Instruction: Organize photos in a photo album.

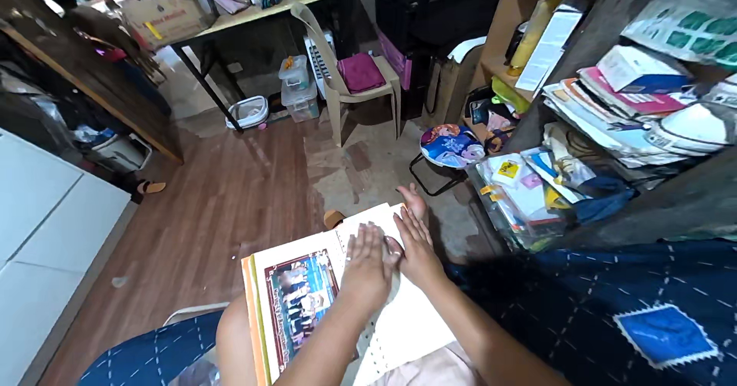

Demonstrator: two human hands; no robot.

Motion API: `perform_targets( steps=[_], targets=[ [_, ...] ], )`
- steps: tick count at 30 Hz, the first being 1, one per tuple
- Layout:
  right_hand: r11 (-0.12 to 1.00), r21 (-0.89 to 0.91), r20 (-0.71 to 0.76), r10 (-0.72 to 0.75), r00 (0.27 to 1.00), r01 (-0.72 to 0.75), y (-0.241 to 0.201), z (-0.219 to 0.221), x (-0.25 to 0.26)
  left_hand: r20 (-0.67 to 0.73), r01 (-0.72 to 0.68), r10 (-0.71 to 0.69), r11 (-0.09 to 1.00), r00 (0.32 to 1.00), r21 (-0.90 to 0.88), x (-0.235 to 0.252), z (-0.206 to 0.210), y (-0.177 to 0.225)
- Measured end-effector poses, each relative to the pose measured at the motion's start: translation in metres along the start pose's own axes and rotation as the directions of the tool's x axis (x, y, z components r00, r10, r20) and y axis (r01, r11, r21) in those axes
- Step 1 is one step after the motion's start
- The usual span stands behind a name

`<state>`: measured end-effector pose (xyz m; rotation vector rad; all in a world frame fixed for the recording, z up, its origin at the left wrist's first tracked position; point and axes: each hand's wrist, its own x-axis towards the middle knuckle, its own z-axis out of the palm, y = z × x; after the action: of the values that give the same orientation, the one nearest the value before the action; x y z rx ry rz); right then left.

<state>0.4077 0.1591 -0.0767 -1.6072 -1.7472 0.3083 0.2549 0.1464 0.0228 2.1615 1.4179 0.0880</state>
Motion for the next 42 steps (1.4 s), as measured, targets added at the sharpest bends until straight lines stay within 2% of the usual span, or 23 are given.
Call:
perform_targets(
  steps=[1, 2, 3, 4, 5, 6, 7, 8, 10, 12, 14, 17, 21, 23, 25, 26, 28, 29, 34, 37, 42],
  targets=[
    [0.992, 0.122, -0.049, -0.008, 0.999, 0.014, 0.002, 0.000, 0.002, 0.011, -0.039, 0.042, 0.986, 0.999, -0.162, -0.002, 0.000, 0.009],
    [0.947, 0.321, -0.116, 0.004, 0.993, 0.033, 0.004, 0.000, 0.004, 0.025, -0.055, 0.067, 0.943, 0.997, -0.329, -0.004, 0.000, 0.018],
    [0.842, 0.536, -0.169, 0.038, 0.985, 0.059, 0.005, -0.004, 0.008, 0.025, -0.058, 0.081, 0.875, 0.996, -0.480, -0.005, 0.000, 0.028],
    [0.741, 0.670, -0.191, 0.112, 0.975, 0.046, 0.005, -0.011, 0.007, 0.009, -0.066, 0.089, 0.806, 0.996, -0.588, -0.004, 0.001, 0.036],
    [0.692, 0.722, -0.188, 0.231, 0.955, -0.025, 0.000, -0.025, 0.004, -0.009, -0.075, 0.091, 0.747, 0.996, -0.661, -0.002, 0.000, 0.044],
    [0.708, 0.698, -0.184, 0.323, 0.928, -0.108, -0.009, -0.042, 0.000, -0.026, -0.080, 0.088, 0.700, 0.996, -0.710, -0.001, -0.003, 0.052],
    [0.759, 0.628, -0.183, 0.355, 0.917, -0.168, -0.018, -0.058, -0.005, -0.028, -0.079, 0.087, 0.666, 0.996, -0.742, 0.000, -0.006, 0.059],
    [0.803, 0.560, -0.161, 0.345, 0.925, -0.202, -0.026, -0.070, -0.012, -0.020, -0.075, 0.094, 0.635, 0.995, -0.769, 0.002, -0.010, 0.065],
    [0.854, 0.467, -0.011, 0.265, 0.964, -0.229, -0.033, -0.085, -0.028, -0.034, -0.101, 0.128, 0.566, 0.991, -0.818, 0.009, -0.014, 0.073],
    [0.921, 0.332, 0.120, 0.172, 0.978, -0.203, -0.035, -0.089, -0.040, -0.070, -0.156, 0.182, 0.517, 0.981, -0.841, 0.021, -0.015, 0.075],
    [0.954, 0.236, 0.215, 0.134, 0.967, -0.185, -0.033, -0.090, -0.044, -0.001, -0.092, 0.176, 0.509, 0.984, -0.856, 0.025, -0.024, 0.081],
    [0.921, 0.217, 0.353, 0.235, 0.905, -0.324, -0.039, -0.100, -0.038, 0.105, 0.030, 0.113, 0.529, 0.988, -0.848, 0.030, -0.034, 0.088],
    [0.820, 0.353, 0.419, 0.292, 0.860, -0.451, -0.027, -0.100, -0.034, 0.108, 0.037, 0.073, 0.638, 0.991, -0.769, 0.042, -0.043, 0.081],
    [0.744, 0.417, 0.442, 0.336, 0.832, -0.522, -0.017, -0.102, -0.030, 0.052, -0.023, 0.071, 0.774, 0.996, -0.633, 0.032, -0.048, 0.069],
    [0.630, 0.498, 0.469, 0.383, 0.796, -0.596, -0.006, -0.106, -0.024, 0.025, -0.004, 0.011, 0.961, 1.000, -0.276, 0.011, -0.042, 0.052],
    [0.578, 0.524, 0.480, 0.406, 0.778, -0.625, 0.000, -0.109, -0.021, 0.067, 0.045, -0.041, 0.997, 0.997, -0.056, 0.001, -0.036, 0.043],
    [0.499, 0.542, 0.511, 0.444, 0.736, -0.676, 0.018, -0.115, -0.016, 0.173, 0.103, -0.151, 0.960, 0.973, 0.260, -0.013, -0.016, 0.025],
    [0.478, 0.541, 0.514, 0.463, 0.722, -0.692, 0.027, -0.117, -0.014, 0.204, 0.111, -0.185, 0.938, 0.961, 0.329, -0.017, -0.006, 0.018],
    [0.540, 0.489, 0.499, 0.472, 0.727, -0.685, 0.047, -0.128, -0.007, 0.217, 0.057, -0.156, 0.913, 0.964, 0.405, -0.018, 0.017, 0.002],
    [0.604, 0.410, 0.484, 0.491, 0.725, -0.683, 0.048, -0.136, -0.006, 0.227, 0.048, -0.149, 0.915, 0.963, 0.400, -0.016, 0.016, 0.003],
    [0.637, 0.424, 0.448, 0.471, 0.760, -0.644, 0.050, -0.143, -0.011, 0.239, 0.043, -0.148, 0.918, 0.960, 0.393, -0.016, 0.014, 0.006]
  ],
)
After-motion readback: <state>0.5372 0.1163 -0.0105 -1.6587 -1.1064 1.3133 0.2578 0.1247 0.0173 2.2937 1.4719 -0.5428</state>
